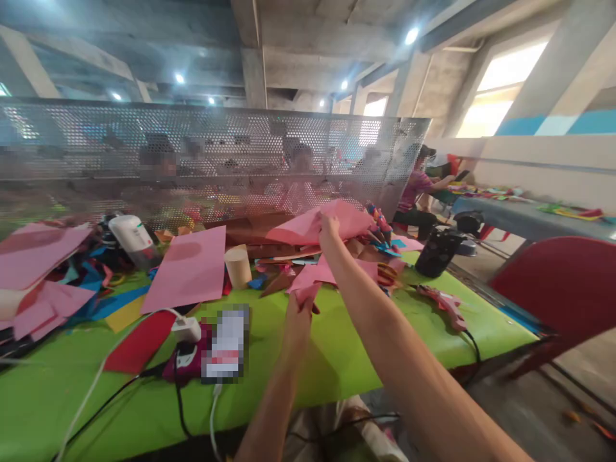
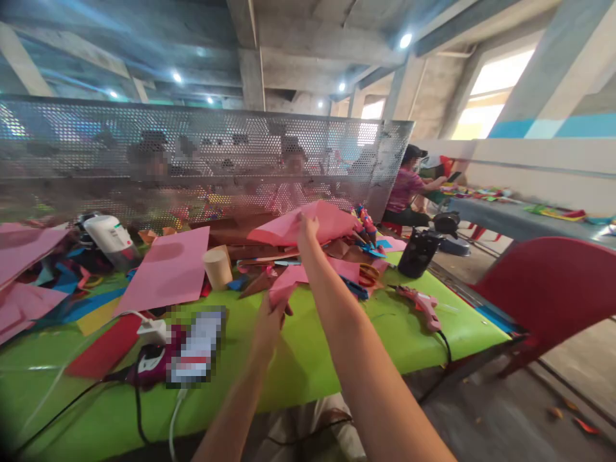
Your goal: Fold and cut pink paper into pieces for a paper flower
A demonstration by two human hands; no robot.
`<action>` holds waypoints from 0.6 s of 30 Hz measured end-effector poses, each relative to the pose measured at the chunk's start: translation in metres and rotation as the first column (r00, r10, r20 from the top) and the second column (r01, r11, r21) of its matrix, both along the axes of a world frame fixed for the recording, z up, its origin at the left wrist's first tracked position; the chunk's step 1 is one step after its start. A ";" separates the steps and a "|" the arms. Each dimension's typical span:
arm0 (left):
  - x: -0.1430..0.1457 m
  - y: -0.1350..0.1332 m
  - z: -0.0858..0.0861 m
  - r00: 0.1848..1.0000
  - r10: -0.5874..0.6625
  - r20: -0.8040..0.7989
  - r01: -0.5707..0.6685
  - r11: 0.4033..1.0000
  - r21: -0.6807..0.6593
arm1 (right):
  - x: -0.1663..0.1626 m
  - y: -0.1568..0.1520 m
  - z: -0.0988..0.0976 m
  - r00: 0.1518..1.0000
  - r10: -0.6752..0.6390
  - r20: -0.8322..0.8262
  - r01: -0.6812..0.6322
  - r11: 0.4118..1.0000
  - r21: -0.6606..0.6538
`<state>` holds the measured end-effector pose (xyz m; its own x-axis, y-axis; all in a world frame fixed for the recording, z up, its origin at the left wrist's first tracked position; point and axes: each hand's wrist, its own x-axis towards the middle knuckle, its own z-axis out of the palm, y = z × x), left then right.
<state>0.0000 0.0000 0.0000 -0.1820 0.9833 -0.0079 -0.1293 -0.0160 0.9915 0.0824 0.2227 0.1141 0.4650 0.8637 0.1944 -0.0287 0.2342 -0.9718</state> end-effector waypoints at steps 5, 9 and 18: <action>-0.001 -0.003 0.008 0.996 0.069 0.057 -0.067 0.997 -0.043 | -0.028 0.021 -0.008 0.998 0.036 -0.046 -0.037 0.999 -0.025; 0.001 -0.007 0.011 0.995 0.043 0.091 -0.039 0.998 -0.045 | -0.021 0.049 0.033 0.997 0.045 -0.069 -0.040 0.996 0.081; 0.005 -0.012 0.012 0.996 0.018 0.090 -0.010 0.996 -0.085 | -0.006 0.047 0.013 0.987 0.150 -0.052 -0.147 0.987 0.057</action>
